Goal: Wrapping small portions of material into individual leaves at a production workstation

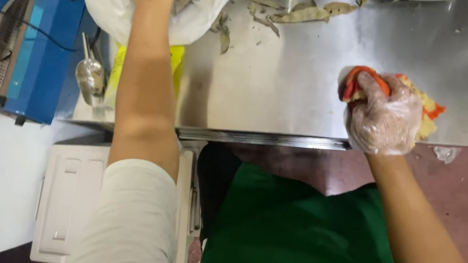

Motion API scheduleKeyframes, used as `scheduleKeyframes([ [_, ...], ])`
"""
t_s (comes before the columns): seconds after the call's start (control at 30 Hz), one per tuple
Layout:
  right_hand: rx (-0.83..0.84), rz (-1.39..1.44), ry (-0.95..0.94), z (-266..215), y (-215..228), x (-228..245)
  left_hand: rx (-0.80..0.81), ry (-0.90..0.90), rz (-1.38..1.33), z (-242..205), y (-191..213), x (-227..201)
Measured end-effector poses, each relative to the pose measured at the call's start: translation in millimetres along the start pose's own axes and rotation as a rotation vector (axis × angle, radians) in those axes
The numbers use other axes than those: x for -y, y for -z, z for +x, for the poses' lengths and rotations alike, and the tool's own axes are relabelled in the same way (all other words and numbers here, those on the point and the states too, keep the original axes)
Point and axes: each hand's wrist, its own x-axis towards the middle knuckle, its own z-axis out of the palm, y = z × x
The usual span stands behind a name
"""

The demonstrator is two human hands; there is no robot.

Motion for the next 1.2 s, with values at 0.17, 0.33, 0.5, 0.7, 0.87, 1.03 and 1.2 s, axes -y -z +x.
scheduleKeyframes([
  [0.17,0.039,0.028,-0.061,-10,0,-4,-0.429,0.095,-1.022,-23,-31,25],
  [0.33,0.005,-0.014,-0.069,-5,10,5,0.015,0.157,-2.524,-183,89,-48],
  [0.5,0.164,-0.077,-0.133,-11,17,-3,0.153,-0.168,-2.317,-273,132,-133],
  [0.7,0.262,0.669,-0.406,-48,-15,-78,0.653,-0.376,-2.257,-325,116,-206],
  [0.87,0.312,0.287,-0.123,-6,30,-28,0.735,-0.176,-2.390,-345,123,-213],
  [1.03,0.421,0.474,-0.028,-12,-2,-11,0.692,-0.363,-2.223,-354,155,-183],
  [1.2,0.453,0.980,-0.413,-4,0,-2,0.475,-0.181,-2.123,-347,145,-178],
])
